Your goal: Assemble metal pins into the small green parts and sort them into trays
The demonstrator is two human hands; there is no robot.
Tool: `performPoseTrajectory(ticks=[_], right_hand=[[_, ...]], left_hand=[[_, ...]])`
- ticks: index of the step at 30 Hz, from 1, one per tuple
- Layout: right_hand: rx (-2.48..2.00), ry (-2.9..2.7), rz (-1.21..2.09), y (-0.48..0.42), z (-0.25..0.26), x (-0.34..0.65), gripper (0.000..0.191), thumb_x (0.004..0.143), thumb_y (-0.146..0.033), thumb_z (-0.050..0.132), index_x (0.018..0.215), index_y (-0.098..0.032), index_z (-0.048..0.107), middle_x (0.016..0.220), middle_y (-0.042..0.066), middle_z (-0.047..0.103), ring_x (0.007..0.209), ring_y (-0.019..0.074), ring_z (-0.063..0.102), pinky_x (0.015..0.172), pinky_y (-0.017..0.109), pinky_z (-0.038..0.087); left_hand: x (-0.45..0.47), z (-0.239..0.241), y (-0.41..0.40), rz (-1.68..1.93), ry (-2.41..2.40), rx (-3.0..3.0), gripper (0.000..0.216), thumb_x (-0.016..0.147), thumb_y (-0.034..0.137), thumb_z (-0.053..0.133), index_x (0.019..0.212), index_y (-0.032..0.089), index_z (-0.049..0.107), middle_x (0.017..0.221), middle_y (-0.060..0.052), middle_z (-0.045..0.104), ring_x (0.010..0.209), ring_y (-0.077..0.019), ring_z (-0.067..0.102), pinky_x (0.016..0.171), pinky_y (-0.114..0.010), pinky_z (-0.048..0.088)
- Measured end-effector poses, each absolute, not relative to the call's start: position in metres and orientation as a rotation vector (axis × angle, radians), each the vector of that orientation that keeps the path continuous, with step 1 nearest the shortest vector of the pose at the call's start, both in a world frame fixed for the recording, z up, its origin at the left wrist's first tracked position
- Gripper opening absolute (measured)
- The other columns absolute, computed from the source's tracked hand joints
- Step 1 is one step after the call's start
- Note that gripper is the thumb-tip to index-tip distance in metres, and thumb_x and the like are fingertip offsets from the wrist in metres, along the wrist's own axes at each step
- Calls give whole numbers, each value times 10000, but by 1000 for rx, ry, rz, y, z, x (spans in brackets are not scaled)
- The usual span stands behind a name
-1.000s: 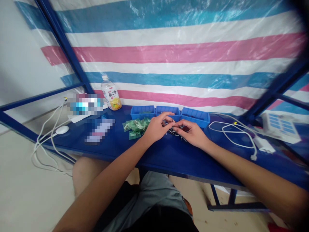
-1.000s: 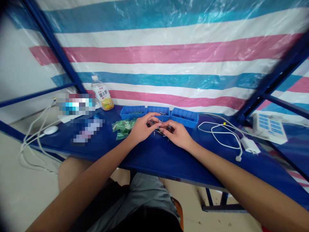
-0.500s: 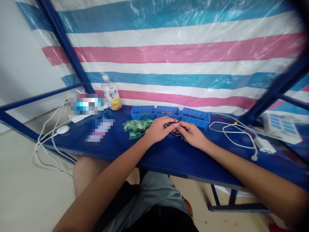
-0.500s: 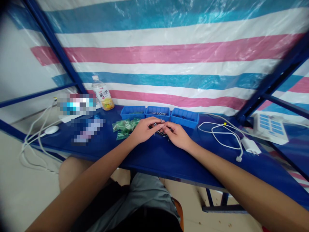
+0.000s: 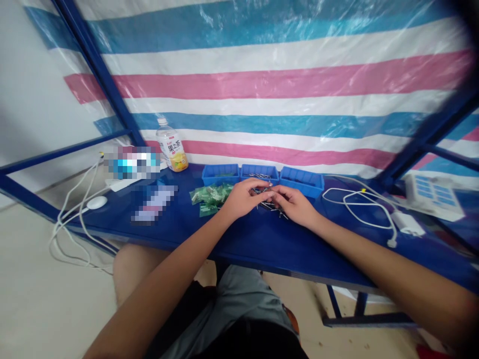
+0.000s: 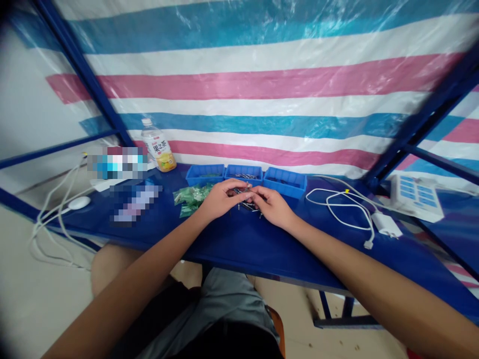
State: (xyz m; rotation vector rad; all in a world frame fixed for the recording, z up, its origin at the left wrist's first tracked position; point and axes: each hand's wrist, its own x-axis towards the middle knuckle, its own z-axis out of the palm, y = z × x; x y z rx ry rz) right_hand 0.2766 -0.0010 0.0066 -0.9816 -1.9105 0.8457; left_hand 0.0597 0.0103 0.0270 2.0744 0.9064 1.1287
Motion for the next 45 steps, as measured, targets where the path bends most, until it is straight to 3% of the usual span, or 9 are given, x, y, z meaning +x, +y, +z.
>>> performPoseTrajectory(ticks=[3, 8, 14, 17, 22, 29, 34, 39, 45], right_hand=[[-989, -1839, 909, 6, 6, 277, 423, 1017, -603, 539, 947, -212, 684, 683, -23, 571, 576, 137, 486, 557, 266, 407], [-1002, -1721, 984, 21, 4, 277, 495, 945, -687, 592, 1045, -216, 706, 761, -8, 624, 531, 120, 445, 486, 260, 342], [-1175, -1676, 775, 28, 11, 280, 590, 932, -740, 563, 795, -190, 725, 625, 10, 615, 495, 136, 451, 486, 290, 352], [-1213, -1808, 629, 21, 14, 283, 545, 984, -665, 539, 790, -195, 733, 636, 19, 652, 513, 153, 500, 514, 303, 383], [-1112, -2158, 260, 12, 12, 288, 211, 980, -399, 642, 1010, -224, 756, 894, 62, 745, 756, 226, 665, 713, 357, 506], [-950, -2388, 72, 17, 8, 290, 218, 991, -300, 639, 1161, -210, 740, 1099, 117, 747, 1024, 301, 673, 980, 496, 514], [-928, -2410, 70, 12, 10, 289, 218, 1029, -271, 571, 1132, -231, 758, 1097, 104, 759, 1022, 290, 683, 944, 470, 544], [-955, -2409, 35, 8, 10, 290, 188, 976, -352, 683, 1099, -232, 759, 1033, 103, 741, 974, 298, 660, 901, 468, 549], [-954, -2458, 28, 11, 5, 291, 141, 976, -258, 662, 1081, -216, 746, 953, 93, 722, 924, 277, 631, 868, 434, 535]], left_hand=[[59, 27, 10, 1176, 1017, 2146, 286, 956, 380, 701, 1171, 200, 755, 1192, -93, 760, 968, -201, 741, 770, -299, 607], [58, 28, 11, 1246, 1155, 2229, 276, 987, 203, 590, 1244, 185, 691, 1167, -96, 766, 1020, -210, 740, 832, -333, 616], [58, 25, 12, 1208, 1175, 2285, 258, 983, 187, 582, 1220, 184, 684, 1141, -83, 761, 1012, -205, 736, 913, -359, 610], [57, 23, 13, 1193, 1176, 2309, 251, 993, 190, 569, 1216, 187, 686, 1163, -85, 754, 1018, -205, 734, 930, -363, 605], [55, 20, 16, 1206, 1174, 2350, 295, 984, 121, 533, 1228, 185, 686, 1234, -90, 742, 1066, -202, 729, 995, -369, 584], [54, 18, 17, 1202, 1166, 2375, 295, 971, 105, 545, 1214, 185, 690, 1198, -78, 755, 1027, -196, 737, 1004, -371, 582], [56, 16, 17, 1202, 1179, 2371, 264, 978, 134, 566, 1197, 193, 700, 1185, -78, 757, 1018, -202, 737, 980, -369, 593], [56, 14, 18, 1202, 1182, 2383, 255, 982, 152, 567, 1194, 194, 703, 1187, -75, 754, 1011, -200, 733, 963, -364, 596], [55, 14, 18, 1186, 1172, 2397, 255, 969, 143, 569, 1178, 190, 708, 1178, -71, 753, 994, -197, 727, 968, -363, 591]])
